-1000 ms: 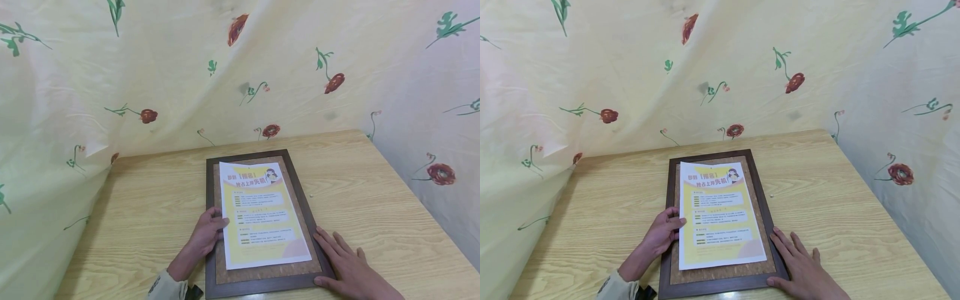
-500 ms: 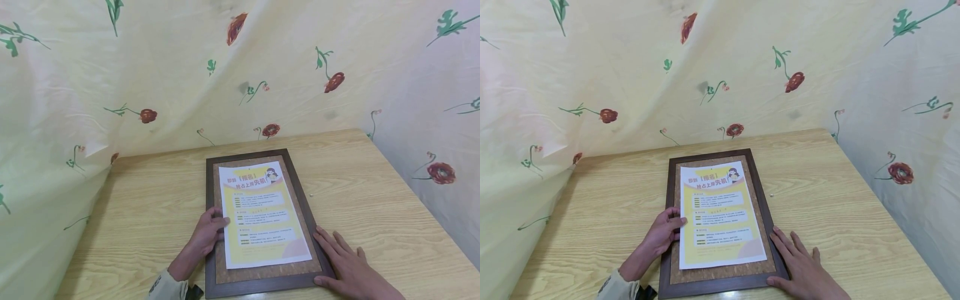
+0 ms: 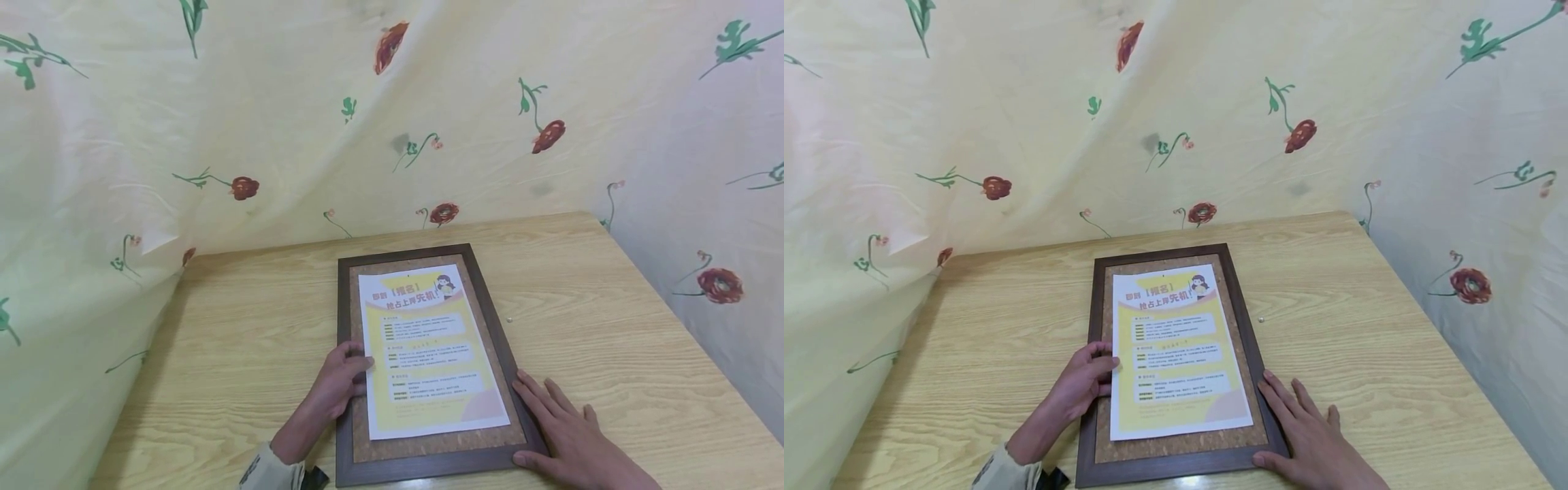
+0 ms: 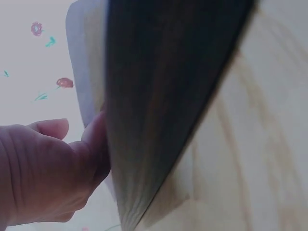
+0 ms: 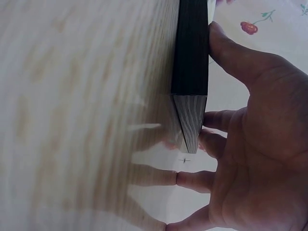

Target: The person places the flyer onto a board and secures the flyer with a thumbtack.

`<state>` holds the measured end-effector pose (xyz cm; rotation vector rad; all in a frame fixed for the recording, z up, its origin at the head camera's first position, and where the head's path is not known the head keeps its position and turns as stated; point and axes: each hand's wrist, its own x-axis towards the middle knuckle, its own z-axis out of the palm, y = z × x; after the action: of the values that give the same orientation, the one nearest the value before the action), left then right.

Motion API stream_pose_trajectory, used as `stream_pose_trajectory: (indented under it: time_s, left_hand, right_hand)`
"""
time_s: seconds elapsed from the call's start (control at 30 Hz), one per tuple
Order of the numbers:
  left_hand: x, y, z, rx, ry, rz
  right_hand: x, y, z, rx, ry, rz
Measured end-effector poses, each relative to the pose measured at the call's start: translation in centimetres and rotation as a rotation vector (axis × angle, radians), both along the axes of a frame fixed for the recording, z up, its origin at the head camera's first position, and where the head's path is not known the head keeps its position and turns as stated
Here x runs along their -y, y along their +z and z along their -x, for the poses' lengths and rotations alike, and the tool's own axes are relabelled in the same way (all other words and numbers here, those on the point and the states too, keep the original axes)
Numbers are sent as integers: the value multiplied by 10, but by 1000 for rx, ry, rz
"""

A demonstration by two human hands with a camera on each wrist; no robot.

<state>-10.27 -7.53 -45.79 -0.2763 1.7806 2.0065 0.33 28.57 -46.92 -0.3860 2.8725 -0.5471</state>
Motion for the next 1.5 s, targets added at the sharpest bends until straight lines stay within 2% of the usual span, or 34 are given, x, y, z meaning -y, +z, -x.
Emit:
stream_pose_trajectory:
  time_s: [0.27, 0.63, 0.97, 1.13, 1.23, 1.37, 1.5]
  left_hand:
    - [10, 9, -7, -75, -44, 32]
    - [25, 15, -14, -120, 10, 41]
    - [50, 18, -29, -217, 31, 161]
    - [60, 18, -38, -229, 23, 267]
    - [63, 17, -44, -236, -22, 408]
    - [66, 15, -50, -296, -99, 587]
    - [65, 14, -56, -340, -139, 673]
  right_hand:
    - [0, 0, 0, -9, 0, 1]
    - [-1, 0, -1, -30, 8, -3]
    - [0, 1, -2, -29, 6, -7]
    - [1, 2, -2, -3, -1, -16]
    - [1, 3, -1, 16, -8, -14]
    - [2, 4, -1, 45, -17, -12]
    - [2, 5, 0, 58, -19, -13]
